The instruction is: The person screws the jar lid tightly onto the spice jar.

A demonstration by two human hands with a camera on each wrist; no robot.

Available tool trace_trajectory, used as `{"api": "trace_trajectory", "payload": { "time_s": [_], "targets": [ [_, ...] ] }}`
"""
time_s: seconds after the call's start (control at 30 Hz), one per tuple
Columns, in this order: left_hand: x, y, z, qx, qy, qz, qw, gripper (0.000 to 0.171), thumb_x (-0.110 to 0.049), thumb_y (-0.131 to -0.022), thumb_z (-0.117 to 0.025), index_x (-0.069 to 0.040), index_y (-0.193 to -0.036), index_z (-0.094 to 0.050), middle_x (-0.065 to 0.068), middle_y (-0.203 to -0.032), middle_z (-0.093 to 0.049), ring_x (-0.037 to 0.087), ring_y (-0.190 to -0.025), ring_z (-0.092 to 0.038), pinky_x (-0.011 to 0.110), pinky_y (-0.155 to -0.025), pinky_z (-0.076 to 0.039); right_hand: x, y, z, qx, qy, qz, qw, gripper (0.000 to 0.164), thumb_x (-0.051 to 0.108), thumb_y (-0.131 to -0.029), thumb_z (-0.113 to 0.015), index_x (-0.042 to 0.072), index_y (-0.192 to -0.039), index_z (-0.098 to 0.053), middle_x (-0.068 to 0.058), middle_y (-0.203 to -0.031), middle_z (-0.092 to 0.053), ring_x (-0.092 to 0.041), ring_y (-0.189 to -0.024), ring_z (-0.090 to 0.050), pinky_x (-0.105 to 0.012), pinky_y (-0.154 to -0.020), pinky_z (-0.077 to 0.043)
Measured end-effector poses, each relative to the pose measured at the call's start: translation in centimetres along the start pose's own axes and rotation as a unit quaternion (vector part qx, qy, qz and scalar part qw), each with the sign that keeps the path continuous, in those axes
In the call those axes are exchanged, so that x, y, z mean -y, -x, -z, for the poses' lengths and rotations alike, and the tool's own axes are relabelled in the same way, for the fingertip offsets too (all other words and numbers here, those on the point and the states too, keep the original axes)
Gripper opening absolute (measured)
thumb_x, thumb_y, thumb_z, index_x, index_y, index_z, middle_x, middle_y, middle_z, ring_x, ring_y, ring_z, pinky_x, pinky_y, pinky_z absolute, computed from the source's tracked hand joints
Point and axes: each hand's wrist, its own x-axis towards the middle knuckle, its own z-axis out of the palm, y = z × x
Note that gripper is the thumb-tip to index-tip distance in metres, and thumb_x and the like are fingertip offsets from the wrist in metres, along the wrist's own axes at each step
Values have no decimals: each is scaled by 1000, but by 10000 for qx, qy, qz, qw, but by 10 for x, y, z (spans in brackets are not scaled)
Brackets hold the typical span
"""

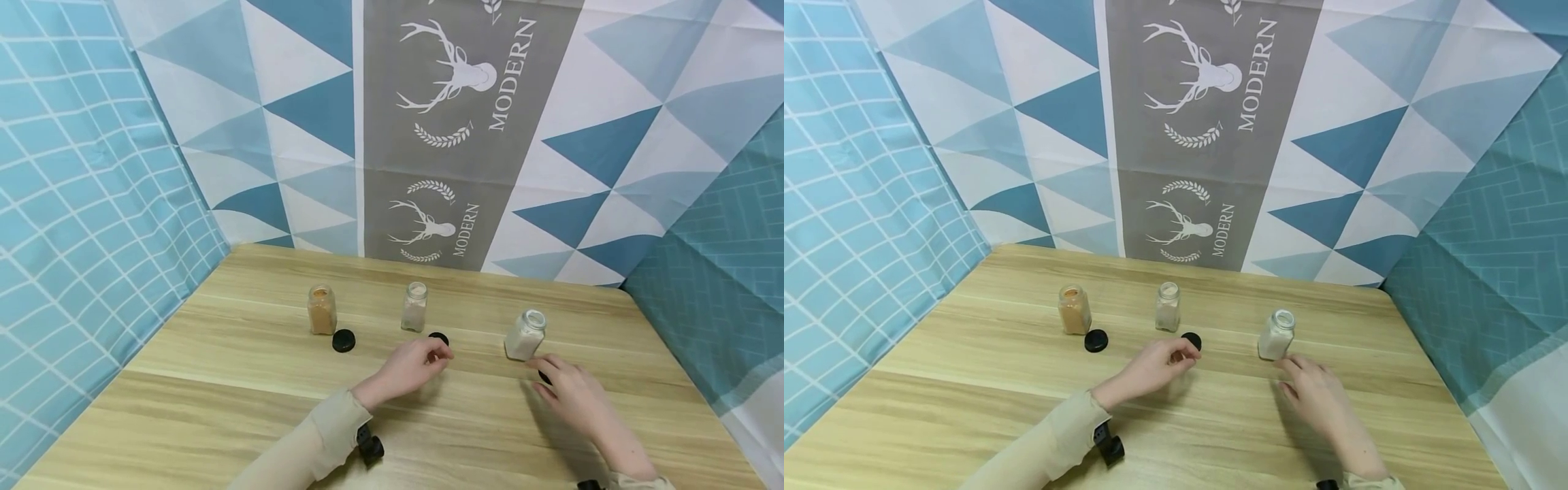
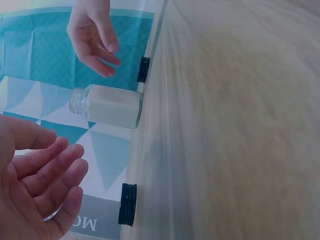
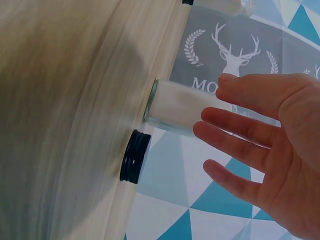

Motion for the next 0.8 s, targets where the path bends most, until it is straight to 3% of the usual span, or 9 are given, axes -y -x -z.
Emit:
{"api": "trace_trajectory", "payload": {
  "time_s": [0.37,0.8],
  "targets": [
    [-5,-8,-9,-96,-22,50,9999,10,-19,-88,-58,-18,-94,-65,-11,-82,-61,-2,-68,-49,13,-59,-41,-9,2,2,97,-85,-220,9997,32,11,-74,-74,10,-104,-66,-3,-90,-65,-20,-74,-63,-40,-60,-49],
    [-16,-20,-15,-111,243,76,9996,12,-19,-87,-59,-16,-96,-66,-10,-83,-63,-3,-69,-50,12,-61,-42,-14,2,4,509,-497,-714,9949,31,18,-80,-69,8,-109,-64,-5,-98,-63,-24,-83,-62,-41,-63,-49]
  ]
}}
